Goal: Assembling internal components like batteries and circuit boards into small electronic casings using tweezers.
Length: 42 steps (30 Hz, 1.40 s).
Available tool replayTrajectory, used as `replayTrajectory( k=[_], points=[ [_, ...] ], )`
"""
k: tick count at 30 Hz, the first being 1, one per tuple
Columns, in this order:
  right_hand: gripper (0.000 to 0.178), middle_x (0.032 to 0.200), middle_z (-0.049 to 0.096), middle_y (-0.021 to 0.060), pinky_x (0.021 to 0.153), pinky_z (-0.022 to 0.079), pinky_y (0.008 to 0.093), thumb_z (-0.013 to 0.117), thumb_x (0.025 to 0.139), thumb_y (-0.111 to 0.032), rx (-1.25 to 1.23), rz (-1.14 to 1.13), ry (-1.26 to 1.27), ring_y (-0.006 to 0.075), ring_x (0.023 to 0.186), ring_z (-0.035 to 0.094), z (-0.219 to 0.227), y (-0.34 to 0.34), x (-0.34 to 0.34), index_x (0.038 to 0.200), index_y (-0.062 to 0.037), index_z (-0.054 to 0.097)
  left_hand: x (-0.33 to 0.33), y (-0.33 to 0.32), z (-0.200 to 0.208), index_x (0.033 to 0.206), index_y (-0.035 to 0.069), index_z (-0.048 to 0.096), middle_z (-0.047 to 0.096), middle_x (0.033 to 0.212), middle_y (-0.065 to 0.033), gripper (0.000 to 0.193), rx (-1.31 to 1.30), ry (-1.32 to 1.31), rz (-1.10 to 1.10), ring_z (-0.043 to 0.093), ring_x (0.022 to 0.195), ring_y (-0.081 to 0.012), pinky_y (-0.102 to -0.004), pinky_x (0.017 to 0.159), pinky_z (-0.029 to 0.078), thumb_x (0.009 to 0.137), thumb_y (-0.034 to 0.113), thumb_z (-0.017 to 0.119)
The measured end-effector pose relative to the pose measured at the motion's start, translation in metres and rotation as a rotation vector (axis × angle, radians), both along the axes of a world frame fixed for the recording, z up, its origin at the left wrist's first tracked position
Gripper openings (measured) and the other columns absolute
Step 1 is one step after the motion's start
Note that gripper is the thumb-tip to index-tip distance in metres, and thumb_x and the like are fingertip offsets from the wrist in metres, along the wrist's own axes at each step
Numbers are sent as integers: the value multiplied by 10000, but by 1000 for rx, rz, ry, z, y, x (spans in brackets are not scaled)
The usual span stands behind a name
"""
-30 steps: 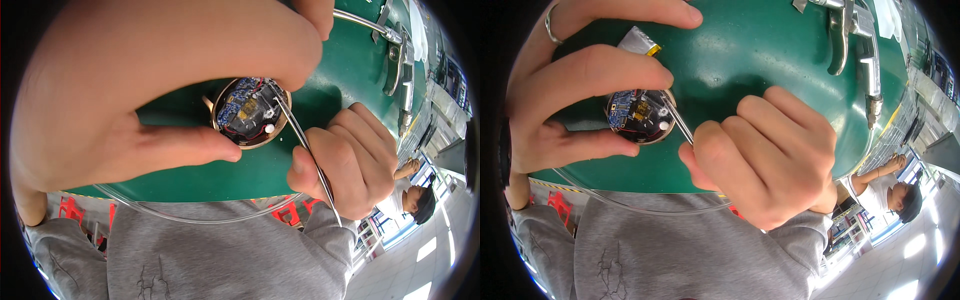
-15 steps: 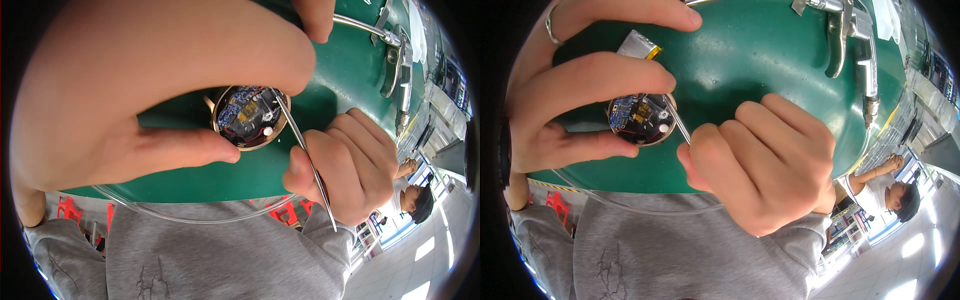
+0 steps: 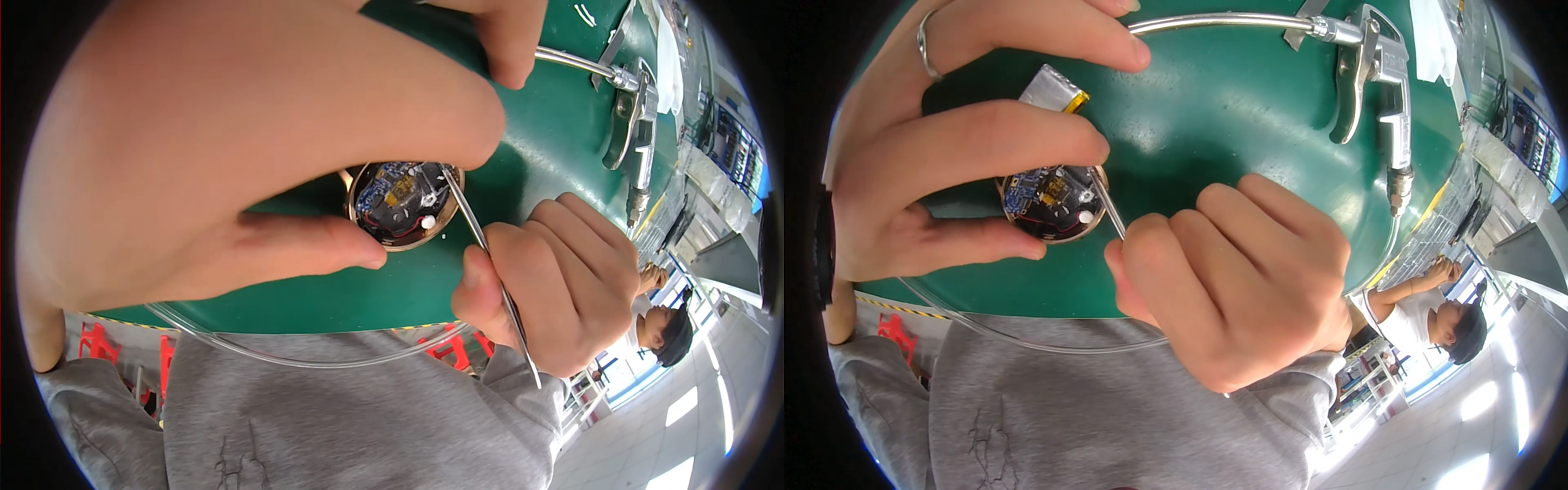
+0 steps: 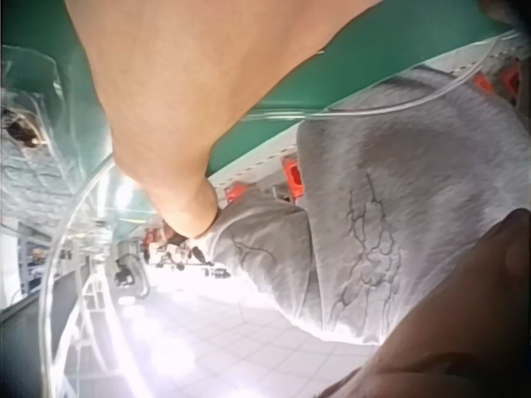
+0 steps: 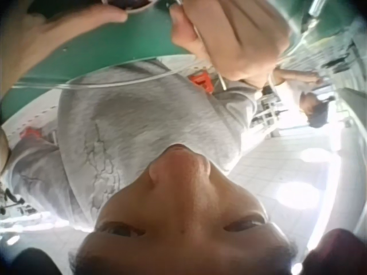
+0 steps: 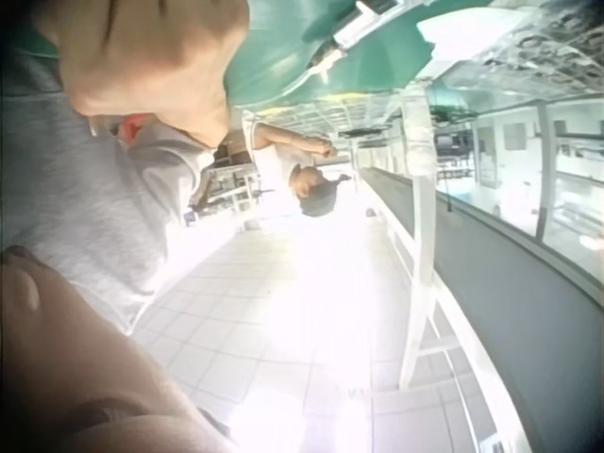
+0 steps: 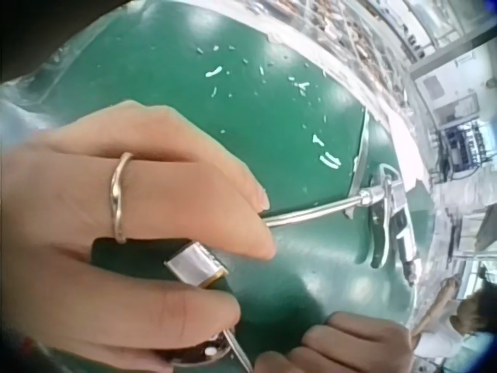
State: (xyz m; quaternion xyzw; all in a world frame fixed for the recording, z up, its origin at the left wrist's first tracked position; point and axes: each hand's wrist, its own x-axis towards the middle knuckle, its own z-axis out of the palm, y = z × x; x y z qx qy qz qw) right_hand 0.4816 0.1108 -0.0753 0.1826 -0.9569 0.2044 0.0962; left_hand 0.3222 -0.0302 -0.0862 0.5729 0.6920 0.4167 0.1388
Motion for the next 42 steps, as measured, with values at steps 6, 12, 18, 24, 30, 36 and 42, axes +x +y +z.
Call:
replayTrajectory(
  k=[6, 12, 18, 24, 30, 36, 42],
  points=[
    [198, 505, 439, 102, 368, 321, 324, 680, 753, -50, -82, -25, -92, 229, 386, 404, 6, 1, -4, 661, 102, 592, 11, 23, 13, 1102, -4, 622, 629, 927, -92, 511, 9, -8, 21, 588, 781, -241, -319, 687, 468, 638, 61, 825],
    [195, 502, 434, 85, 383, 312, 321, 692, 742, -55, -240, -9, -83, 211, 384, 401, 0, 6, -11, 657, 79, 580, -8, -40, -6, 1102, -3, 622, 628, 923, -90, 512, 7, -9, 50, 585, 778, -240, -319, 685, 467, 636, 58, 826],
    [212, 501, 426, 76, 398, 277, 303, 685, 760, -61, -249, -78, -121, 193, 390, 396, 0, 4, -12, 644, 65, 560, -11, 9, -12, 1101, -1, 621, 626, 920, -88, 513, 23, -22, 54, 583, 775, -238, -318, 683, 466, 635, 56, 826],
    [223, 500, 427, 70, 396, 276, 310, 685, 768, -69, -240, -84, -190, 186, 389, 395, 8, 7, -11, 639, 59, 556, -10, 24, -11, 1101, 1, 620, 624, 917, -86, 514, 38, -33, 56, 580, 773, -237, -317, 681, 465, 633, 53, 827],
    [212, 499, 431, 63, 394, 261, 303, 676, 784, -54, -215, -56, -150, 176, 385, 385, 8, 3, -13, 643, 59, 566, -9, 32, -6, 1101, 2, 620, 622, 914, -84, 516, 37, -36, 59, 578, 770, -235, -317, 679, 464, 631, 50, 828],
    [211, 495, 443, 62, 391, 266, 297, 670, 789, -44, -217, -117, -120, 172, 380, 384, 3, 4, -11, 638, 64, 569, 2, 52, 4, 1100, 4, 619, 621, 910, -82, 517, 43, -45, 58, 576, 767, -234, -316, 677, 464, 629, 47, 829],
    [202, 493, 437, 50, 392, 252, 299, 660, 790, -31, -239, -128, -215, 160, 384, 368, 11, 10, -8, 638, 62, 565, 0, 47, 2, 1100, 6, 619, 619, 907, -80, 519, 38, -41, 65, 573, 764, -232, -316, 675, 463, 627, 44, 829]
  ],
)
